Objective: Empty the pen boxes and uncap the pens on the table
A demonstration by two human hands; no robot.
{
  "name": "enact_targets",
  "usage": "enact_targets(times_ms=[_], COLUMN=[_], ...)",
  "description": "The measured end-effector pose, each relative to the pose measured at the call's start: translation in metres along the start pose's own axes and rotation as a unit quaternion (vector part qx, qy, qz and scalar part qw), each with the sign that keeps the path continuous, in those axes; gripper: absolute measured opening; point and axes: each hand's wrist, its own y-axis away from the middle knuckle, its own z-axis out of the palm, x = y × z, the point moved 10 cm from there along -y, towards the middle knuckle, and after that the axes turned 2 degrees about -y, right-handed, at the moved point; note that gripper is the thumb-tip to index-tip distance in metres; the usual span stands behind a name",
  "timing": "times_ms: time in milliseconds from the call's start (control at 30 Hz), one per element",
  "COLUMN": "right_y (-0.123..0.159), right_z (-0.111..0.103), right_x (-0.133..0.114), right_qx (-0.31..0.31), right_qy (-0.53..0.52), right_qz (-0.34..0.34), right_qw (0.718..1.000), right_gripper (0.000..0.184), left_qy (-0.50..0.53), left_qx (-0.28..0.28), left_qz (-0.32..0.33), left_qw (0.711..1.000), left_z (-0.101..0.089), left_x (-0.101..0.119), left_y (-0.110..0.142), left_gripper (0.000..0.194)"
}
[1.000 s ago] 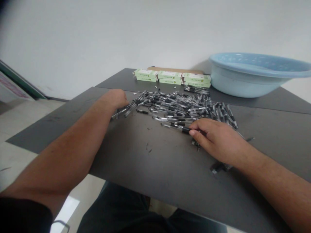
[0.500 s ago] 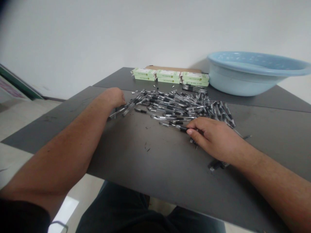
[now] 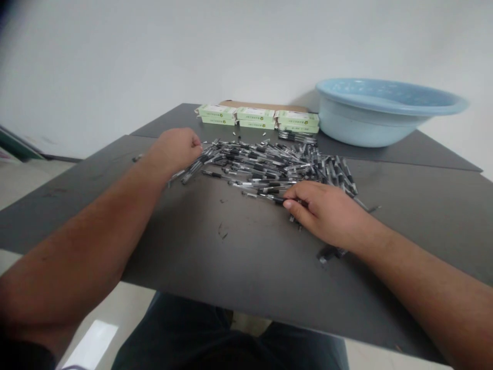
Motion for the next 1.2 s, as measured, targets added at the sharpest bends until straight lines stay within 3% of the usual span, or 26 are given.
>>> enact_targets(times_ms=[100,200,333,567,1200], right_y=[-0.001,-0.002,-0.004,-0.004,-0.005], right_z=[-0.001,-0.003,-0.004,-0.007,0.000], right_x=[-0.002,-0.003,-0.003,-0.003,-0.012], right_qx=[0.002,0.004,0.002,0.010,0.003], right_qy=[0.000,0.005,0.020,0.034,0.054], right_qz=[0.003,0.007,0.012,0.014,-0.013], right_qw=[1.000,1.000,1.000,0.999,0.998], right_gripper=[0.019,0.015,0.013,0.015,0.015], left_qy=[0.085,0.166,0.222,0.281,0.229], left_qx=[0.033,0.013,-0.010,-0.012,-0.020], left_qz=[0.103,0.207,0.291,0.308,0.364], left_qw=[0.991,0.964,0.930,0.909,0.903], left_z=[-0.009,-0.006,-0.003,-0.008,-0.008], left_x=[0.055,0.104,0.140,0.149,0.163], left_y=[0.019,0.048,0.077,0.088,0.102], left_gripper=[0.020,0.024,0.022,0.014,0.009])
